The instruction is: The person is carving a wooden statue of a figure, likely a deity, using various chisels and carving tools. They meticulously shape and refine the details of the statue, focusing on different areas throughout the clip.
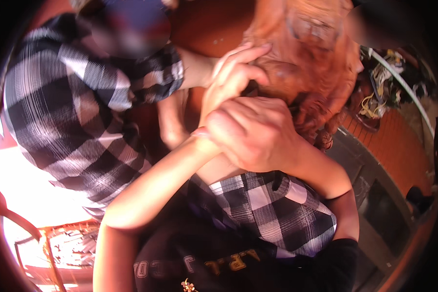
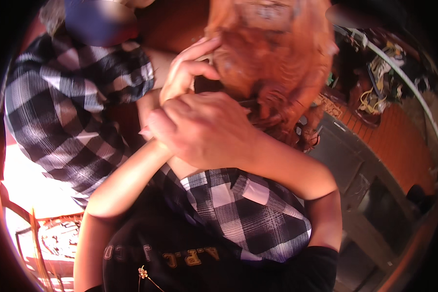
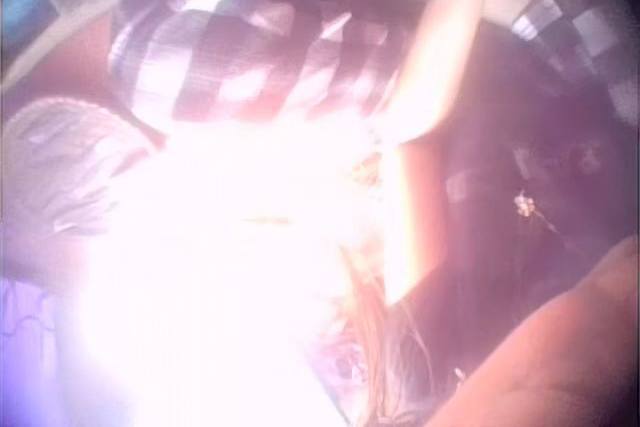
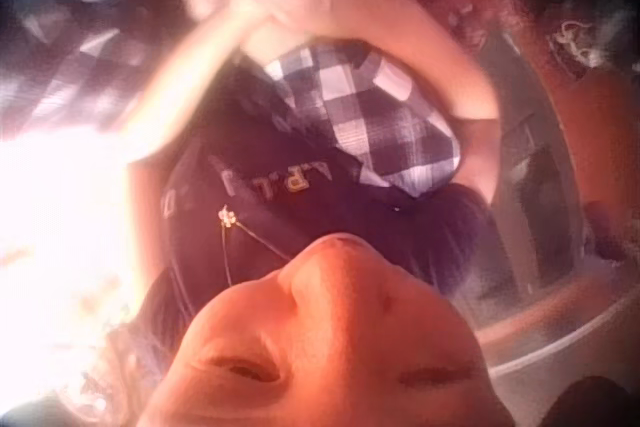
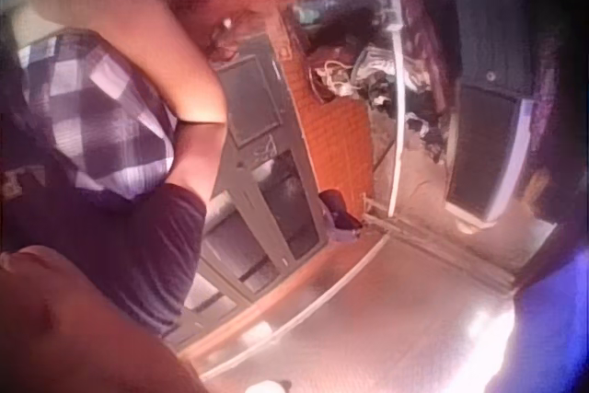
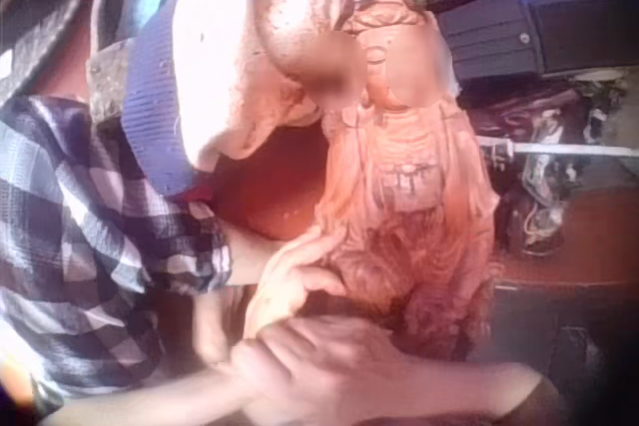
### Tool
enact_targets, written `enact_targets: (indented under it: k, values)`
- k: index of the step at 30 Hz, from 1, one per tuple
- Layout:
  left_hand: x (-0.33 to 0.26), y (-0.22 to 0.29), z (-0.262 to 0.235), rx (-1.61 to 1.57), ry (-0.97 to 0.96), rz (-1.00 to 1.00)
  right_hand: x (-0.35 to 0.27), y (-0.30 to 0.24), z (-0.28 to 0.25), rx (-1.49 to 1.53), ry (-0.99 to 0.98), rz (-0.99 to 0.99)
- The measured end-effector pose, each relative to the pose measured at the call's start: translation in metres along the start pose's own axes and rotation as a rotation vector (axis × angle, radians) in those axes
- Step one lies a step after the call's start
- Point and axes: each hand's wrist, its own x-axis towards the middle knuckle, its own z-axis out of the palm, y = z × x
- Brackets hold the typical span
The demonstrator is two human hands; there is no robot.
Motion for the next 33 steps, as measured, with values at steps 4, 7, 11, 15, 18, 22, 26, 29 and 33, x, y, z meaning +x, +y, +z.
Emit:
enact_targets:
  k: [4,7,11,15,18,22,26,29,33]
  values:
    - [0.0,0.011,0.0,-0.011,-0.048,-0.089,0.001,0.007,0.003,0.122,0.051,-0.114]
    - [-0.002,0.01,0.002,0.01,-0.048,-0.094,-0.002,0.004,0.008,-0.033,0.063,-0.118]
    - [0.003,0.008,-0.002,0.02,-0.065,-0.086,-0.008,0.003,0.019,0.018,0.197,0.012]
    - [0.024,0.009,-0.025,0.0,-0.055,-0.084,0.002,0.008,0.015,0.128,0.261,-0.085]
    - [0.037,0.009,-0.038,-0.008,-0.057,-0.081,0.011,-0.002,0.009,0.077,0.274,-0.157]
    - [0.03,0.014,-0.038,0.035,-0.064,-0.073,0.009,-0.01,0.011,-0.088,0.276,-0.048]
    - [0.005,0.023,-0.026,0.069,-0.106,-0.097,0.017,-0.002,0.018,0.007,0.237,0.163]
    - [0.001,0.024,-0.025,0.084,-0.095,-0.091,0.027,-0.006,0.028,-0.162,0.44,0.162]
    - [-0.002,0.021,-0.025,0.069,-0.089,-0.089,0.025,-0.001,0.04,-0.15,0.431,0.175]
